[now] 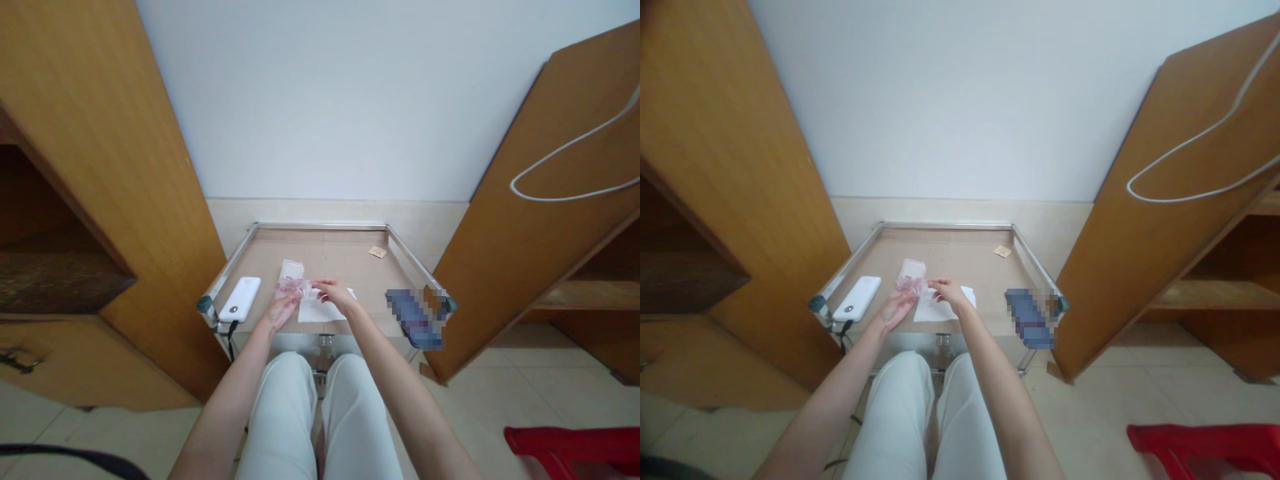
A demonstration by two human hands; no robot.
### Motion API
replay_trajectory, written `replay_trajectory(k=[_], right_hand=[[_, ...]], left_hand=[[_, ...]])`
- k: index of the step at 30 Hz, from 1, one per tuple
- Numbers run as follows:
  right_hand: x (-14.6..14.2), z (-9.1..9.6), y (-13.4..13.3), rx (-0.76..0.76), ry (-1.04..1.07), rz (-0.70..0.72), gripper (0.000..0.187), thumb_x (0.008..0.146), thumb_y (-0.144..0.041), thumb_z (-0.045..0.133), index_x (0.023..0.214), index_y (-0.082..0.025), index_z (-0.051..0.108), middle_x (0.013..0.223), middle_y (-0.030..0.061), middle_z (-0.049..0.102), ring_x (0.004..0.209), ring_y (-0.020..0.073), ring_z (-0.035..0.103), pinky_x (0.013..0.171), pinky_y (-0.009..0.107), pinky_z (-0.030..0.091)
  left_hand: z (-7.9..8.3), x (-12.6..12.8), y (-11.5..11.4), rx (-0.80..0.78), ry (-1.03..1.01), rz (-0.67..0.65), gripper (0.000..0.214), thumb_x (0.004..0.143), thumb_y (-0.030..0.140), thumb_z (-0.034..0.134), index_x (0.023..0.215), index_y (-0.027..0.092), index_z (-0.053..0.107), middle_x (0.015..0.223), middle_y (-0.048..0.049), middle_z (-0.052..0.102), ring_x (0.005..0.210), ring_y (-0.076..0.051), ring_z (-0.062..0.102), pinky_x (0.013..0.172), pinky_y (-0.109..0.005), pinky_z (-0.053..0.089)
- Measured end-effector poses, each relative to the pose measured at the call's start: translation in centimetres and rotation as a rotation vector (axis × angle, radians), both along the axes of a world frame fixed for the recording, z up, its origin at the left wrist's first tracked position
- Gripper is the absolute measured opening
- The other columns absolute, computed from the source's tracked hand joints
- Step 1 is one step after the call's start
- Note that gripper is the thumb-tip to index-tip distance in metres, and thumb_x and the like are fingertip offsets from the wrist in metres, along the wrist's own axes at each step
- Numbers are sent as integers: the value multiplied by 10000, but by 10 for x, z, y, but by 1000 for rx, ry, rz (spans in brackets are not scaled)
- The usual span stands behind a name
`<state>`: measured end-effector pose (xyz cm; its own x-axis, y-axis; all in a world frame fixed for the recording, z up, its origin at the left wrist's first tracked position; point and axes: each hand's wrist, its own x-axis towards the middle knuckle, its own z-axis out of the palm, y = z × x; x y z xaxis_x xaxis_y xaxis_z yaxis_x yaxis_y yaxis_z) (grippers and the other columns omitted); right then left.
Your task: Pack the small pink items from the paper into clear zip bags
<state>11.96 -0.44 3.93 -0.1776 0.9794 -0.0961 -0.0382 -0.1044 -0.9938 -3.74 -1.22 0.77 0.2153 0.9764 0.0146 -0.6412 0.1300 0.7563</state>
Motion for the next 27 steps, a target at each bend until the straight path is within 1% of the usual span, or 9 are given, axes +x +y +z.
replay_trajectory(k=[4,6,9,11,14,18,23,27], right_hand=[[-6,-14,6,54,77,-176,202,614,-311,570,719,-147,623,804,59,621,530,78,502,452,191,364],[-9,-23,10,73,137,-276,234,621,-339,554,741,-147,615,852,73,618,623,110,542,516,214,404],[-16,-37,17,83,245,-365,250,658,-343,499,795,-158,598,963,90,602,792,146,566,646,251,435],[-22,-44,21,90,279,-402,264,691,-339,451,841,-167,583,1019,95,587,875,154,557,701,266,433],[-34,-51,26,84,295,-443,290,730,-333,385,895,-173,562,1059,96,574,944,153,540,748,280,424],[-49,-55,29,79,356,-471,297,742,-325,380,922,-163,552,1083,100,563,977,145,526,803,286,397],[-47,-56,28,81,380,-507,275,721,-322,426,888,-156,568,1059,88,578,969,137,523,847,280,365],[-44,-57,30,55,471,-526,240,710,-321,445,831,-170,586,990,54,613,921,131,542,843,273,368]], left_hand=[[-3,-3,2,1,-7,6,298,605,67,609,890,141,564,906,-34,615,826,-102,563,779,-227,423],[-5,-4,2,0,-6,4,292,606,66,607,887,133,567,913,-38,617,834,-102,564,782,-220,423],[-6,-6,3,-8,-10,12,299,599,55,608,887,128,566,910,-40,619,847,-101,564,793,-214,418],[-6,-7,3,-14,-12,23,297,598,48,606,880,128,564,905,-38,620,854,-101,564,802,-214,414],[-7,-8,4,-11,-15,25,306,602,43,599,889,141,559,892,-29,623,860,-103,564,800,-215,415],[-6,-8,5,-1,-26,25,323,603,39,596,900,156,550,865,-15,630,849,-102,570,789,-211,420],[-5,-7,4,3,-25,29,325,607,37,593,909,146,545,866,-18,630,838,-94,571,797,-206,416],[-6,-8,4,8,-20,18,326,585,28,606,885,144,552,866,-15,631,796,-84,576,756,-190,426]])
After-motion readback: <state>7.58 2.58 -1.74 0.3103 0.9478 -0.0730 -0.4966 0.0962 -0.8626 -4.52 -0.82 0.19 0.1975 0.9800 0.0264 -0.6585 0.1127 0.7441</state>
